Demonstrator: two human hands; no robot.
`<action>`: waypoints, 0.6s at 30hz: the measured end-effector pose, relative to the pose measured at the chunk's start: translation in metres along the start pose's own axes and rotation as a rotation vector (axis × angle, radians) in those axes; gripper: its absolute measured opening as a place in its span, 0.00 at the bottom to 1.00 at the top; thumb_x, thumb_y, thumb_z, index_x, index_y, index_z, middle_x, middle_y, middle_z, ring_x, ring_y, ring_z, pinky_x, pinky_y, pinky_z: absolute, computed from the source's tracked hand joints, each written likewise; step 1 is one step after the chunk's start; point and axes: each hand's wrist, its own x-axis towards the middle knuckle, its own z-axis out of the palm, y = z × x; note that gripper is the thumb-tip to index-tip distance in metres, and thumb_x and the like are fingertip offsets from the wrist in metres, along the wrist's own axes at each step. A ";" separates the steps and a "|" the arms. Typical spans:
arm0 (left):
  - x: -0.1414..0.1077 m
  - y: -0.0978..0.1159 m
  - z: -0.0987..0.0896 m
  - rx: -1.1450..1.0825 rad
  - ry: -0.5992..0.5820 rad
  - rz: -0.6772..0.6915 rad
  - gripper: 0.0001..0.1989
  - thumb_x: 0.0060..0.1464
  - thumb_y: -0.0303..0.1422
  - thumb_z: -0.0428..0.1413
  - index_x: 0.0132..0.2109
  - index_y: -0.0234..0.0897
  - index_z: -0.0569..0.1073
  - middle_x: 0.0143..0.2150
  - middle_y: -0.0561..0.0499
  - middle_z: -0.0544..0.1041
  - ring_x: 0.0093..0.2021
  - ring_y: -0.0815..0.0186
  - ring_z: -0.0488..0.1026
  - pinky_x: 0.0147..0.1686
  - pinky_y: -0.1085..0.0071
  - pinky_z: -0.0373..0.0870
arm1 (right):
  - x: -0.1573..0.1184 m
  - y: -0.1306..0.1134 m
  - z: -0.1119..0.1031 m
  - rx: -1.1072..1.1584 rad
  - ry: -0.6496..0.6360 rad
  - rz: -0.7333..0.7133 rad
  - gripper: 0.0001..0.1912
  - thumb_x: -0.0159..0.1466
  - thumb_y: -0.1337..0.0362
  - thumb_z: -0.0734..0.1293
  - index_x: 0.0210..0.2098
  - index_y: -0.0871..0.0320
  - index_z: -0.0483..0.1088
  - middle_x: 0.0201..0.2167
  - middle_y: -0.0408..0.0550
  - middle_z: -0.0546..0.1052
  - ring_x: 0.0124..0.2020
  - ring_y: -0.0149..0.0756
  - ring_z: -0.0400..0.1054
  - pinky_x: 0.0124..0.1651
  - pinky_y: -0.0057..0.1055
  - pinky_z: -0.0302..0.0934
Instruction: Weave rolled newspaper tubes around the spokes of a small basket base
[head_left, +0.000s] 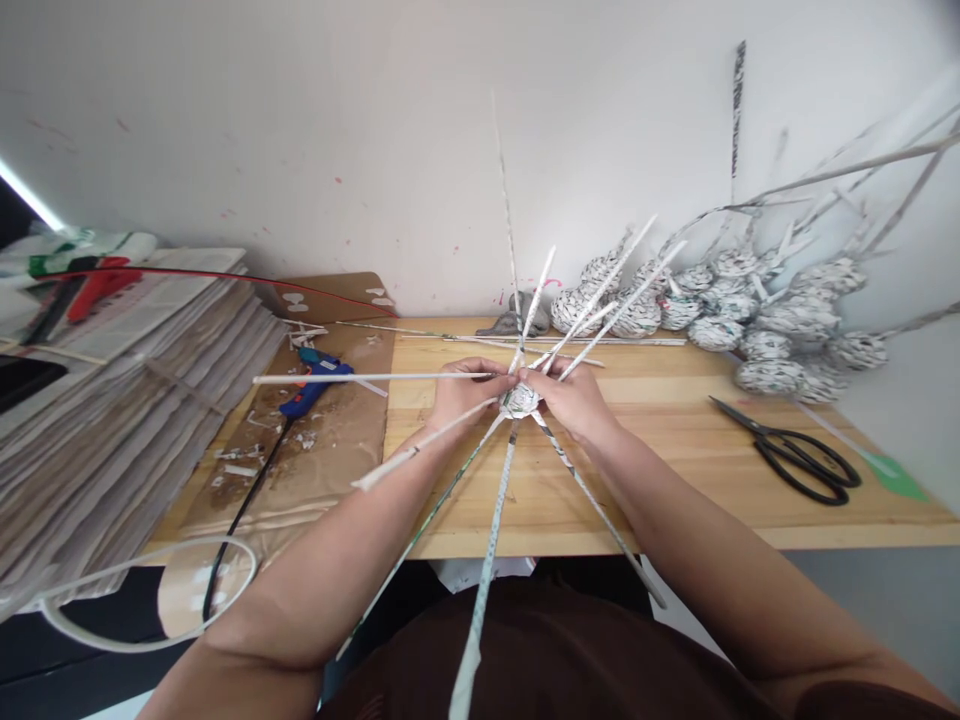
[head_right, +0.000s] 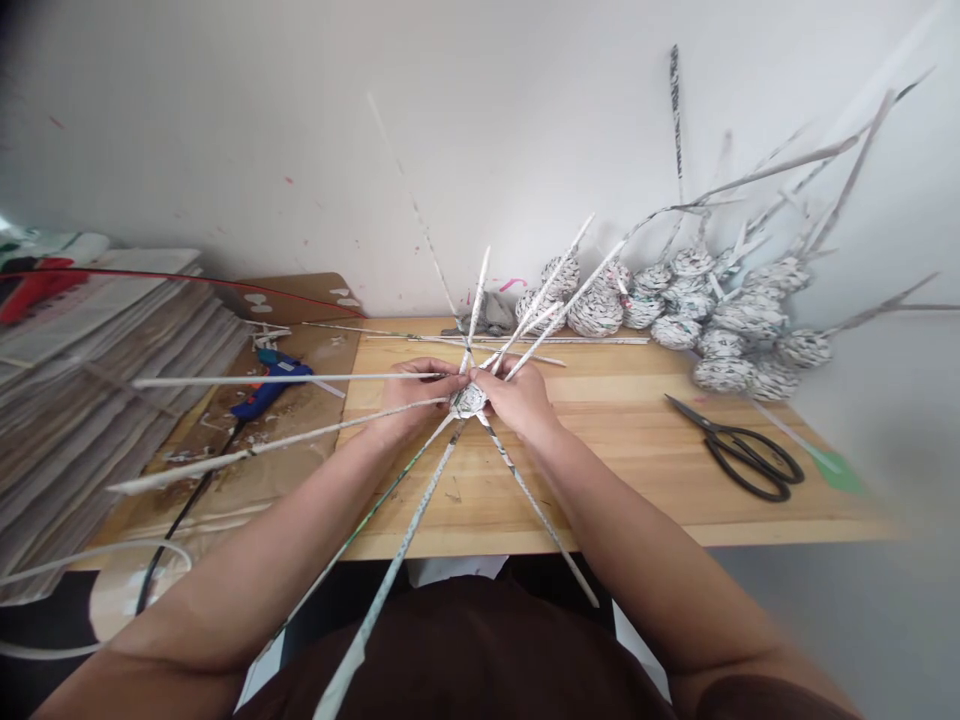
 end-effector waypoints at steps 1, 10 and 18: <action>0.000 0.001 0.001 -0.008 0.004 0.011 0.16 0.32 0.34 0.71 0.29 0.31 0.77 0.22 0.52 0.76 0.19 0.72 0.67 0.21 0.74 0.64 | 0.000 0.000 0.000 0.010 0.004 0.005 0.11 0.50 0.58 0.73 0.25 0.57 0.71 0.19 0.42 0.74 0.19 0.34 0.68 0.20 0.28 0.61; 0.005 -0.001 -0.001 -0.278 -0.160 -0.316 0.14 0.34 0.32 0.70 0.28 0.28 0.77 0.24 0.48 0.76 0.22 0.69 0.70 0.25 0.71 0.67 | -0.001 0.007 0.002 0.086 -0.062 0.053 0.15 0.49 0.54 0.75 0.25 0.58 0.70 0.19 0.44 0.75 0.17 0.33 0.66 0.16 0.28 0.59; -0.002 -0.004 0.009 -0.285 0.002 -0.136 0.17 0.30 0.34 0.71 0.26 0.34 0.71 0.22 0.54 0.74 0.23 0.69 0.70 0.28 0.70 0.68 | -0.002 0.004 0.006 0.061 0.013 0.073 0.14 0.49 0.55 0.74 0.23 0.57 0.69 0.16 0.42 0.72 0.15 0.31 0.64 0.15 0.27 0.57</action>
